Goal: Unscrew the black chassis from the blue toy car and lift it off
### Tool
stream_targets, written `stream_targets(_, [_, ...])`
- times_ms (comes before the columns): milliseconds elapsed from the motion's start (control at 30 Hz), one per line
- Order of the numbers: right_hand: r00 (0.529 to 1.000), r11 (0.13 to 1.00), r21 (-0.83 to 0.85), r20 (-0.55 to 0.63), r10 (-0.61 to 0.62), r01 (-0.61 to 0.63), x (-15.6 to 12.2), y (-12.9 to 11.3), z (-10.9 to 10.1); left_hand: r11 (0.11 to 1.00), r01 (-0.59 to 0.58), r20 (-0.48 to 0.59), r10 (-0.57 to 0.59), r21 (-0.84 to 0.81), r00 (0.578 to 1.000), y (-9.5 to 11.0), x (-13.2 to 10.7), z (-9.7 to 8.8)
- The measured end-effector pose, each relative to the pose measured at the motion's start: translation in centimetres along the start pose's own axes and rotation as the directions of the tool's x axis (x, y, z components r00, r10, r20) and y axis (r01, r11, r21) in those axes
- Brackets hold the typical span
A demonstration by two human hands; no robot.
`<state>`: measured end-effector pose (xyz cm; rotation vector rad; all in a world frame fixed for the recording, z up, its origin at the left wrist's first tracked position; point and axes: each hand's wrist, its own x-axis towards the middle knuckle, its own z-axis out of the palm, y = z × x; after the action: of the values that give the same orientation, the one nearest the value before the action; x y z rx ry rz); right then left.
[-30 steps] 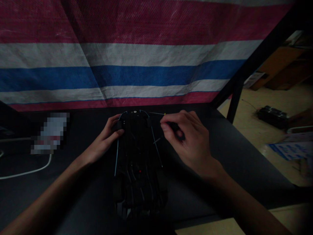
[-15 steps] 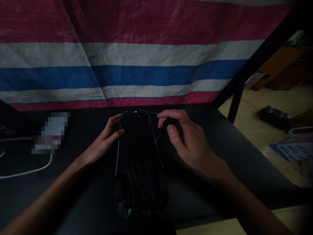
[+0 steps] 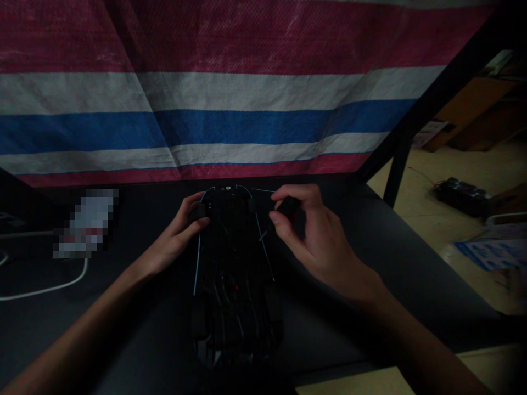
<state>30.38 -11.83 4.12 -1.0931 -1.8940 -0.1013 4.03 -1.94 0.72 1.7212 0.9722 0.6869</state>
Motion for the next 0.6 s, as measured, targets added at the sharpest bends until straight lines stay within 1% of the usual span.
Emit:
stream_targets(67, [1.000, 1.000, 0.026, 0.016, -0.018, 0.017, 0.16, 0.02, -0.29, 1.000, -0.005, 0.006, 0.005, 0.000, 1.000, -0.08, 0.02, -0.04])
stream_targets(200, [0.998, 0.998, 0.064, 0.060, 0.015, -0.019, 0.56, -0.25, -0.95, 1.000, -0.012, 0.002, 0.012, 0.004, 1.000, -0.23, 0.07, -0.07])
stream_targets(333, [1.000, 0.995, -0.092, 0.003, 0.027, -0.026, 0.61, -0.63, -0.91, 1.000, 0.000, 0.008, 0.000, -0.013, 1.000, -0.15, 0.04, 0.00])
stream_targets(400, [0.999, 0.992, -0.119, -0.018, 0.041, -0.043, 0.52, -0.68, -0.72, 1.000, 0.002, 0.008, -0.002, -0.018, 1.000, -0.09, 0.02, 0.01])
stream_targets(467, [0.999, 0.996, -0.079, -0.010, 0.045, -0.045, 0.44, -0.60, -0.62, 1.000, 0.001, 0.005, -0.001, -0.017, 1.000, -0.08, 0.03, 0.01])
stream_targets(600, [0.999, 1.000, -0.015, 0.034, -0.012, 0.012, 0.42, -0.43, -0.76, 1.000, 0.003, -0.006, -0.003, -0.003, 1.000, -0.05, -0.04, 0.04])
